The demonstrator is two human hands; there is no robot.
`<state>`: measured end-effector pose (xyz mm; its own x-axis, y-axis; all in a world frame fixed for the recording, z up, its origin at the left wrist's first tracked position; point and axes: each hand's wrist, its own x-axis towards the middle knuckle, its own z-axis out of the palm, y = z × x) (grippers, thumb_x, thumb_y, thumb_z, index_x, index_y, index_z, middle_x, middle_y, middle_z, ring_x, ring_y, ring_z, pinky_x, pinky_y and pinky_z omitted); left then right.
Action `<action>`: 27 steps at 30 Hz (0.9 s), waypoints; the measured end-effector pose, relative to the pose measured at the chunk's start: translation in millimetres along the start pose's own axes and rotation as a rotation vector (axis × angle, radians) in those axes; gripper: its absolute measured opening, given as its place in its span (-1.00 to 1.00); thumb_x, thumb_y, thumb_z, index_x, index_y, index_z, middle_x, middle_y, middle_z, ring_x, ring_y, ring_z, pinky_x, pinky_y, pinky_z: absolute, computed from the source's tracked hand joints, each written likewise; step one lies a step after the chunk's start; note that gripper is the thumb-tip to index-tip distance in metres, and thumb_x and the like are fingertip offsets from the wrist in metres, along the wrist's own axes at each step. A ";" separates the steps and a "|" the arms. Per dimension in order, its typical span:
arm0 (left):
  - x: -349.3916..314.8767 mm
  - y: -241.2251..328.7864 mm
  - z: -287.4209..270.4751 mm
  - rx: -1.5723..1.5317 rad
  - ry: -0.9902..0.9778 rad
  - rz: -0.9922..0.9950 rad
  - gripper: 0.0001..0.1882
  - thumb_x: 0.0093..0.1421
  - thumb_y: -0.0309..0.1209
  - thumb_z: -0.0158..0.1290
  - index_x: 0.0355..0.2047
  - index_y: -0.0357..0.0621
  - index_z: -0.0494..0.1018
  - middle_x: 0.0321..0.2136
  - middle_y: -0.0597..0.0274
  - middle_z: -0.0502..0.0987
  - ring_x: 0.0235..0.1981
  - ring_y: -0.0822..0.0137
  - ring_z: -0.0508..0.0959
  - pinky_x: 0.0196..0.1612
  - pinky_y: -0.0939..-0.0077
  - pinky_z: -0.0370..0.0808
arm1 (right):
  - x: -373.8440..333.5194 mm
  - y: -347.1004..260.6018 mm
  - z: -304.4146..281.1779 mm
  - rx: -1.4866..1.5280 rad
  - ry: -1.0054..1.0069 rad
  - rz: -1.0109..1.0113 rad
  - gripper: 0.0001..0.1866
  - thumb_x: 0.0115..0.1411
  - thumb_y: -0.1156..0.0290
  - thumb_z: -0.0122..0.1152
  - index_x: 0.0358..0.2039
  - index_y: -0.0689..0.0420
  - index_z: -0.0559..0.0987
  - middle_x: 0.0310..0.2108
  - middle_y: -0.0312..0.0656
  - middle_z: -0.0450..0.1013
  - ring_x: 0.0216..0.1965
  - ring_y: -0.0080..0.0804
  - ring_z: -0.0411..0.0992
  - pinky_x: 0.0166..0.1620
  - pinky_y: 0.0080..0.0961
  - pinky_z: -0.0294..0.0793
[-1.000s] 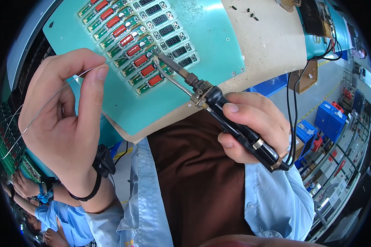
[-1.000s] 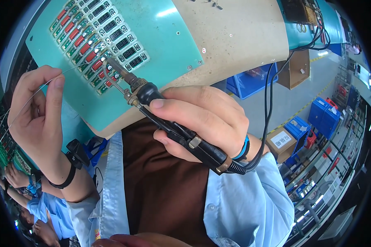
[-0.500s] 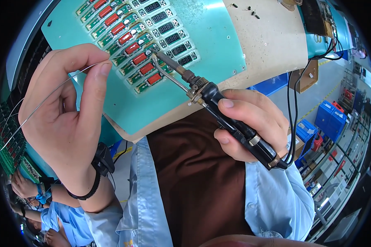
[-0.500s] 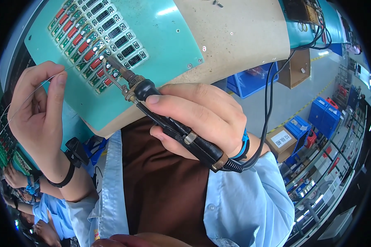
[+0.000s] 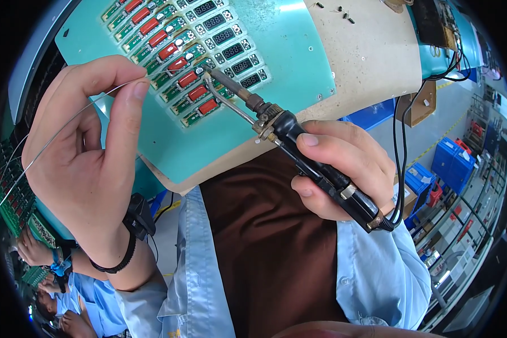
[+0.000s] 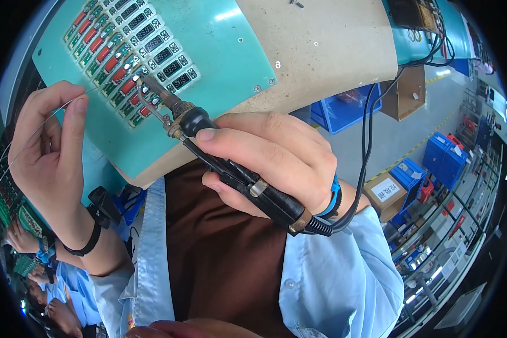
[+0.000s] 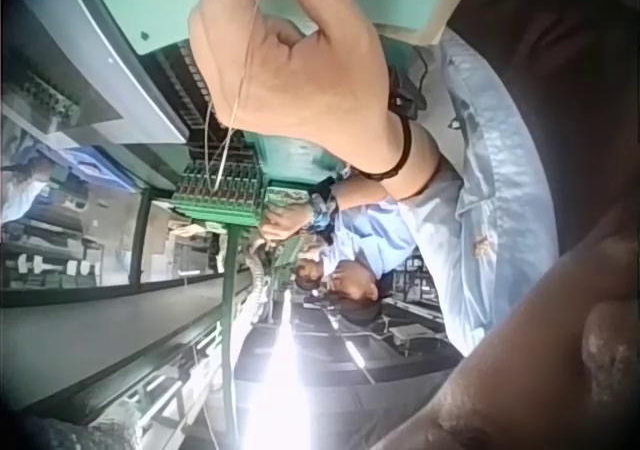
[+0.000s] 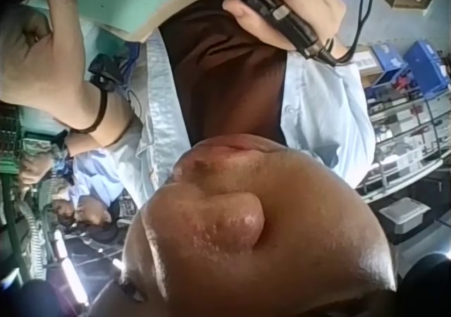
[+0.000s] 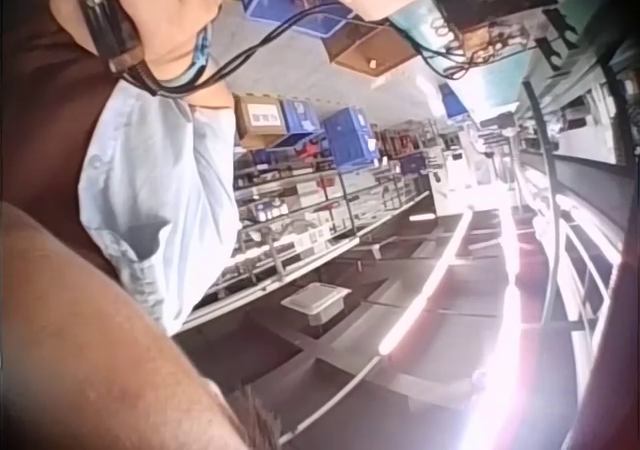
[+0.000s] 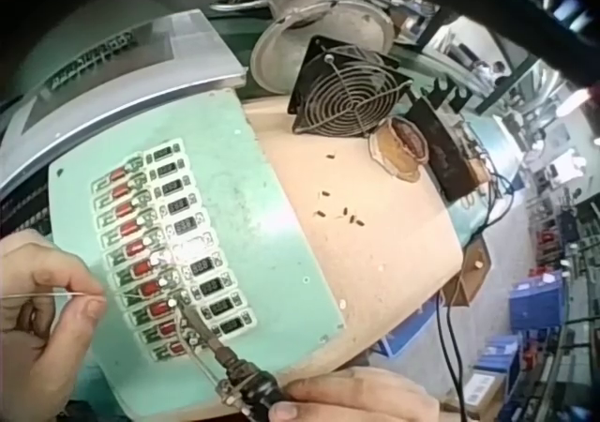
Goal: The person opens a fixture, places a circuit board inside, and closes the lid before opening it again to remove the board. They then use a soldering iron and solder wire to solder components onto the board.
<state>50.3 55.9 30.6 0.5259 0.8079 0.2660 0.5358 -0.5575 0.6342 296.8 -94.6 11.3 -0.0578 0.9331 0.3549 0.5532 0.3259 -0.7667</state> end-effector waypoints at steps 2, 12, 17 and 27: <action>-1.4 0.4 -1.7 0.022 -0.001 -0.004 -0.88 0.24 -0.65 0.23 -0.21 -0.29 0.61 -0.31 0.41 0.59 -0.59 0.75 0.13 -0.54 0.78 -0.01 | -1.1 0.2 -1.0 -0.001 0.003 -0.007 -0.57 0.09 0.37 0.54 -0.02 0.18 0.68 -0.20 -0.02 0.62 -0.32 -0.22 0.63 -0.32 -0.44 0.59; -7.2 1.0 -3.4 0.012 0.005 -0.002 -0.87 0.24 -0.67 0.23 -0.21 -0.30 0.61 -0.29 0.39 0.61 -0.59 0.76 0.15 -0.54 0.79 0.00 | -7.3 -2.2 -2.6 -0.013 0.026 -0.014 -0.57 0.09 0.37 0.54 -0.02 0.18 0.67 -0.19 -0.02 0.62 -0.32 -0.21 0.63 -0.31 -0.44 0.60; -5.0 1.6 -1.1 0.005 0.037 0.007 -0.88 0.23 -0.67 0.23 -0.21 -0.30 0.61 -0.28 0.39 0.61 -0.59 0.75 0.14 -0.54 0.78 0.00 | -6.5 -3.0 0.4 -0.001 0.034 -0.015 -0.57 0.09 0.38 0.54 -0.03 0.18 0.67 -0.21 -0.02 0.62 -0.31 -0.21 0.63 -0.31 -0.44 0.60; -0.9 -2.5 -0.3 0.000 0.029 0.047 -0.88 0.23 -0.65 0.24 -0.22 -0.29 0.62 -0.30 0.41 0.61 -0.59 0.75 0.12 -0.54 0.77 -0.01 | -3.1 0.9 0.6 -0.038 -0.024 -0.057 -0.55 0.11 0.36 0.51 -0.05 0.32 0.60 -0.27 0.15 0.61 -0.31 -0.10 0.65 -0.26 -0.43 0.61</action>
<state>48.3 56.6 29.0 0.5310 0.7858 0.3170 0.5108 -0.5953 0.6203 297.0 -97.2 9.2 -0.1101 0.9167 0.3842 0.5795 0.3732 -0.7245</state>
